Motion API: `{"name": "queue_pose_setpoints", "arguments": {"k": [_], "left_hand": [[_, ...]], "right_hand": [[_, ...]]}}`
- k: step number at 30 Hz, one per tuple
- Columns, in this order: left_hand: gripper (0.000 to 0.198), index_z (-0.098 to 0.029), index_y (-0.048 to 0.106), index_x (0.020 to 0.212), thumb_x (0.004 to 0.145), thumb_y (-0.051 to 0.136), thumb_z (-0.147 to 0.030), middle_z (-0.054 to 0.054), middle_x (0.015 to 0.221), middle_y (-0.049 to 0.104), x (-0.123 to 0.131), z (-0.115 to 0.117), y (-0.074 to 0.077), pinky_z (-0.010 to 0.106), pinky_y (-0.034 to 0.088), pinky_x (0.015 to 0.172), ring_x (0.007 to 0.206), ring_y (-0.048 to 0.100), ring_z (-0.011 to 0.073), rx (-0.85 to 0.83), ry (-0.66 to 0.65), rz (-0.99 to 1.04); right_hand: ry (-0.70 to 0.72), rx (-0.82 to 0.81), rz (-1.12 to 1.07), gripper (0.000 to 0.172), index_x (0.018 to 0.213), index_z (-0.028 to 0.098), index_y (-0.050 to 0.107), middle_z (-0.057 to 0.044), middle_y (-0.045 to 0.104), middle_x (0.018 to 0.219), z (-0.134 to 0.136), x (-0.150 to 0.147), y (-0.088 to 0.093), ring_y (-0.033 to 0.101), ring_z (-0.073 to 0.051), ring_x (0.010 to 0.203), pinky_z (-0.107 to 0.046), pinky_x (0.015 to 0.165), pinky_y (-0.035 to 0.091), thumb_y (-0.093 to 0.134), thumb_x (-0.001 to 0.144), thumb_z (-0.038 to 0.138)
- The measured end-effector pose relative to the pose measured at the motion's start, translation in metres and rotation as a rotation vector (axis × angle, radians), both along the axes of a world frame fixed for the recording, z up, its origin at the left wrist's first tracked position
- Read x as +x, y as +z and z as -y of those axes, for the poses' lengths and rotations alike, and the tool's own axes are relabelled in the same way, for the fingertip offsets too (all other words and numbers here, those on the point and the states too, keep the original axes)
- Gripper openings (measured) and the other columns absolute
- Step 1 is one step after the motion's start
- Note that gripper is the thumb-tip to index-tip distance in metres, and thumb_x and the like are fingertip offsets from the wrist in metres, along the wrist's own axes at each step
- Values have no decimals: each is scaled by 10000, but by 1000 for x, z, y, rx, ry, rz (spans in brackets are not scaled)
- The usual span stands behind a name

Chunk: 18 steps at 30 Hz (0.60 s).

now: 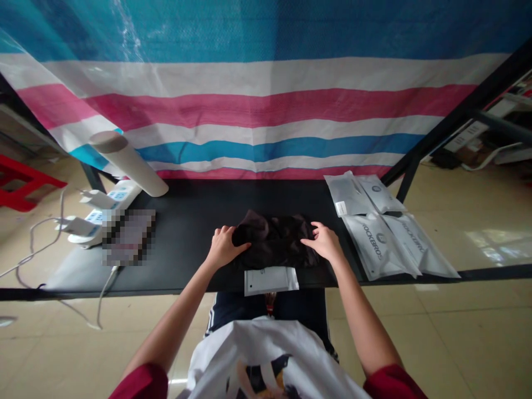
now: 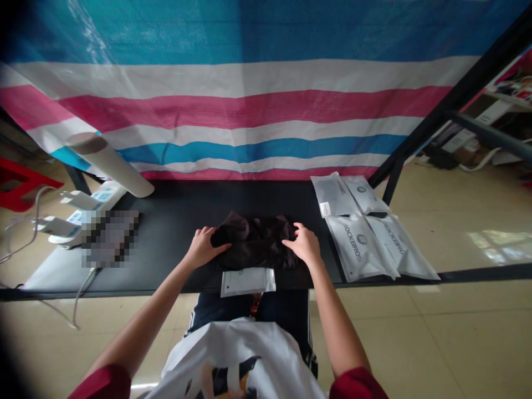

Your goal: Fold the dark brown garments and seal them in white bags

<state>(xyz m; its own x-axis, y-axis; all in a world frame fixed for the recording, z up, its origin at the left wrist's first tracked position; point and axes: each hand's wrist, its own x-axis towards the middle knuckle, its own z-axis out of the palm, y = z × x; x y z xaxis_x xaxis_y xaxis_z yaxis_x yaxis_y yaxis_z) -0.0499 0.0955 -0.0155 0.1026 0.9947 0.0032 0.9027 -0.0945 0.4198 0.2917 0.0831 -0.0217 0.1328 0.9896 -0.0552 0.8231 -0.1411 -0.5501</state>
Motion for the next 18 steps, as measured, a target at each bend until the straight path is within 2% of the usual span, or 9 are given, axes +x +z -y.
{"name": "queue_pose_setpoints", "arguments": {"k": [3, 5, 9, 12, 14, 16, 18], "left_hand": [[402, -149, 662, 941, 681, 706, -453, 84, 884, 652, 3, -13, 3, 368, 488, 769, 879, 587, 271, -98, -102, 186], [352, -139, 655, 952, 698, 676, -381, 50, 834, 665, 6, -19, 4, 316, 482, 704, 797, 606, 226, -148, -161, 379], [291, -123, 637, 958, 714, 609, -280, 14, 821, 653, 7, -22, 0, 265, 461, 663, 747, 589, 174, -116, -235, 640], [118, -137, 642, 732, 694, 548, -198, 14, 761, 604, 4, -21, -6, 272, 454, 701, 750, 552, 159, -100, -346, 674], [110, -154, 619, 598, 666, 533, -156, 21, 744, 569, 1, -20, -9, 296, 451, 764, 775, 534, 162, -73, -436, 635], [127, -165, 630, 586, 653, 530, -124, 28, 768, 554, -2, -20, -7, 320, 446, 817, 803, 527, 168, -25, -494, 587], [186, -170, 680, 714, 649, 525, -89, 40, 852, 576, -3, -18, -2, 338, 445, 855, 868, 540, 183, 18, -510, 559]], "right_hand": [[50, -24, -92, 595, 1170, 181, 652, -77, 747, 904, -17, 1, -7, 700, -241, 799, -331, 726, 514, 828, 624, 340], [77, -7, -224, 532, 1123, 182, 676, -80, 747, 902, -24, 2, -12, 695, -239, 803, -331, 723, 519, 817, 620, 283], [153, 35, -505, 300, 947, 161, 720, -61, 725, 824, -27, 5, -21, 657, -223, 761, -316, 675, 506, 746, 663, 254], [238, 82, -634, 82, 674, 166, 711, -26, 635, 697, -21, 6, -23, 593, -186, 700, -294, 654, 473, 676, 697, 237], [321, 123, -677, 194, 522, 183, 667, -17, 558, 670, -17, 8, -21, 557, -167, 705, -289, 682, 460, 629, 712, 201], [379, 139, -690, 246, 477, 196, 654, -26, 542, 720, -14, 9, -18, 559, -167, 752, -296, 726, 461, 594, 712, 161], [410, 135, -666, 217, 562, 208, 708, -40, 588, 843, -13, 12, -13, 589, -182, 851, -319, 795, 473, 571, 704, 118]]}}
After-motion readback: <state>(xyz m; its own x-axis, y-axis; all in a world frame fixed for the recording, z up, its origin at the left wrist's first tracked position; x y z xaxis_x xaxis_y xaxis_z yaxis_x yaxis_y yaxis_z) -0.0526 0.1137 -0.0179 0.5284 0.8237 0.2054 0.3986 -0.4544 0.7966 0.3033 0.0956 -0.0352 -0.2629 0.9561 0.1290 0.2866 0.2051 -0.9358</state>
